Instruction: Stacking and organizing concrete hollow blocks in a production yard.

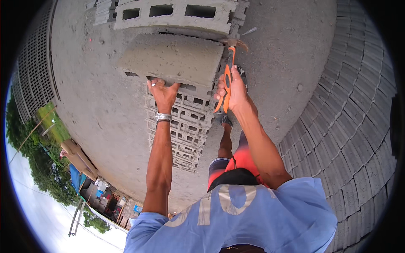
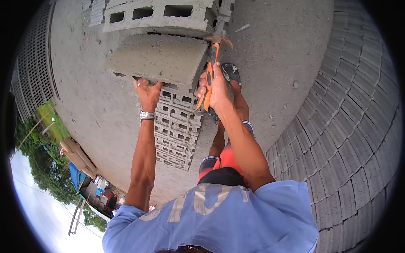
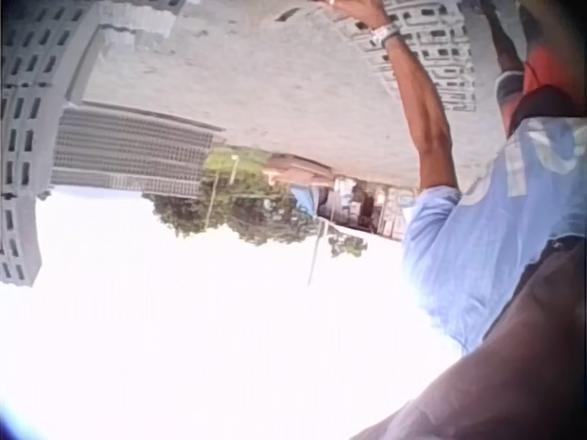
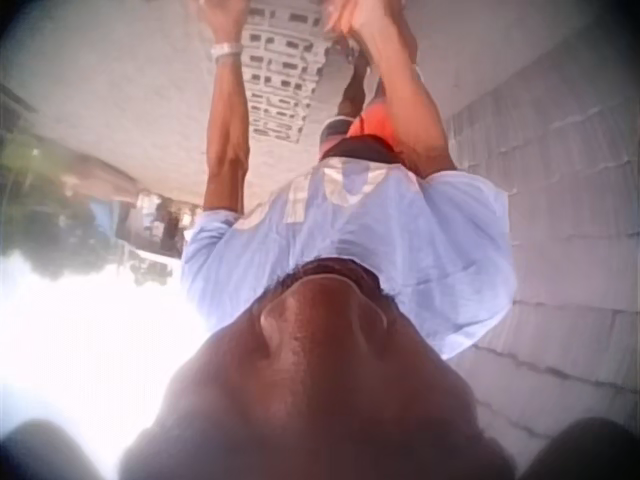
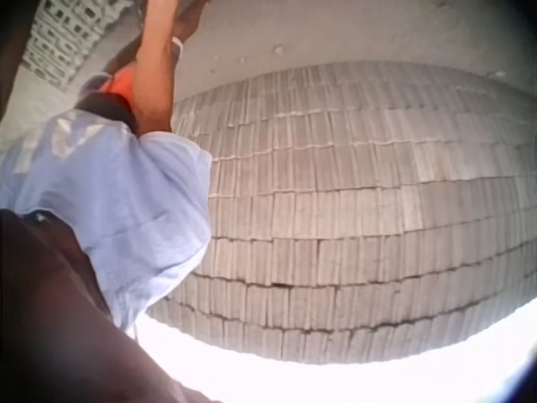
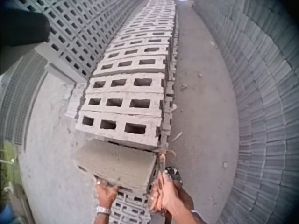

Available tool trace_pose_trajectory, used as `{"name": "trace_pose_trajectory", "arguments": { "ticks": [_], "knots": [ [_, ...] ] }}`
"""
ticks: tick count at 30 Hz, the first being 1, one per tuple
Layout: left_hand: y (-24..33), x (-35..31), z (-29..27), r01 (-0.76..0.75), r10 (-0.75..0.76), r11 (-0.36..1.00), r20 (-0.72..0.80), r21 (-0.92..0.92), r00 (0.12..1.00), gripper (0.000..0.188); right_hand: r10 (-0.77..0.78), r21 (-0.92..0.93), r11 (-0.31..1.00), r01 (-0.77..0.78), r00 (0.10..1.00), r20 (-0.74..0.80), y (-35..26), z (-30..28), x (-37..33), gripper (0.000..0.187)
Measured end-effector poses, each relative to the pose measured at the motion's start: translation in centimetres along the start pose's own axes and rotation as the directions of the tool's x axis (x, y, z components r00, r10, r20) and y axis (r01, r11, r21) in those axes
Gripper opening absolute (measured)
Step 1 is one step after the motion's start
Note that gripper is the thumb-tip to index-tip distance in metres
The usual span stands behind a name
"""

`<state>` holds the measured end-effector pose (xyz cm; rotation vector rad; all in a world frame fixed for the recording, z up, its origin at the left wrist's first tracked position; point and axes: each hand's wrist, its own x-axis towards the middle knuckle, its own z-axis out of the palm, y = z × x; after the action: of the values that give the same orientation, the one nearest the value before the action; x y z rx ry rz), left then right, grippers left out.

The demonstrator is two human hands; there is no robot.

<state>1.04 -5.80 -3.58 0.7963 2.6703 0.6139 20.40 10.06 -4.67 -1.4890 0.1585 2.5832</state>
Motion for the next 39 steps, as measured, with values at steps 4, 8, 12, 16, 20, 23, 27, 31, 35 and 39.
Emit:
{"name": "trace_pose_trajectory", "arguments": {
  "ticks": [4,8,12,16,20,23,27,31,35,39],
  "knots": [
    [-1.3,-0.4,-0.2,-0.083,0.087,0.991,-0.034,0.101,0.996,0.039,-0.145,0.217,0.961,0.169,0.982,-0.124,0.0,-0.3,-0.5,0.061],
    [-0.6,0.0,0.0,-0.066,0.068,0.991,-0.021,0.119,0.997,0.039,-0.293,0.333,0.857,0.394,0.903,-0.313,0.9,-0.8,-2.2,0.063],
    [-0.8,0.0,0.3,-0.121,0.123,0.985,-0.014,0.125,0.992,0.04,0.002,0.095,0.996,0.001,1.0,-0.026,3.0,0.6,-0.2,0.064],
    [-0.6,0.3,-0.5,-0.072,0.072,0.983,0.001,0.166,0.997,0.045,-0.021,0.144,0.989,0.032,0.996,-0.082,2.5,-0.4,0.0,0.063],
    [1.2,0.7,-1.2,-0.028,0.031,0.97,-0.009,0.242,0.999,0.051,-0.298,-0.079,0.954,0.289,0.943,-0.147,0.2,-2.4,-4.6,0.06],
    [3.3,2.2,-1.9,-0.017,0.01,0.971,0.029,0.24,1.0,0.05,-0.617,-0.657,0.59,0.47,0.787,0.008,-4.4,-2.5,-6.5,0.058],
    [6.4,5.5,-2.9,0.017,-0.053,0.94,0.095,0.341,0.994,0.053,-0.716,-0.865,-0.286,0.412,0.509,0.479,-12.1,7.9,-5.6,0.049],
    [9.1,8.3,-2.0,-0.065,0.032,0.921,0.092,0.383,0.995,0.058,-0.593,-0.649,-0.716,0.258,0.265,0.76,-17.2,14.6,0.0,0.038],
    [9.3,10.1,-1.6,-0.129,0.096,0.903,0.101,0.41,0.99,0.053,-0.42,-0.385,-0.866,0.32,-0.048,0.906,-17.5,16.6,1.3,0.033],
    [8.1,10.1,-3.5,-0.17,0.169,0.948,0.029,0.268,0.985,0.055,-0.692,-0.7,-0.454,0.551,0.277,0.667,-11.6,12.4,-4.1,0.044]
  ]
}}
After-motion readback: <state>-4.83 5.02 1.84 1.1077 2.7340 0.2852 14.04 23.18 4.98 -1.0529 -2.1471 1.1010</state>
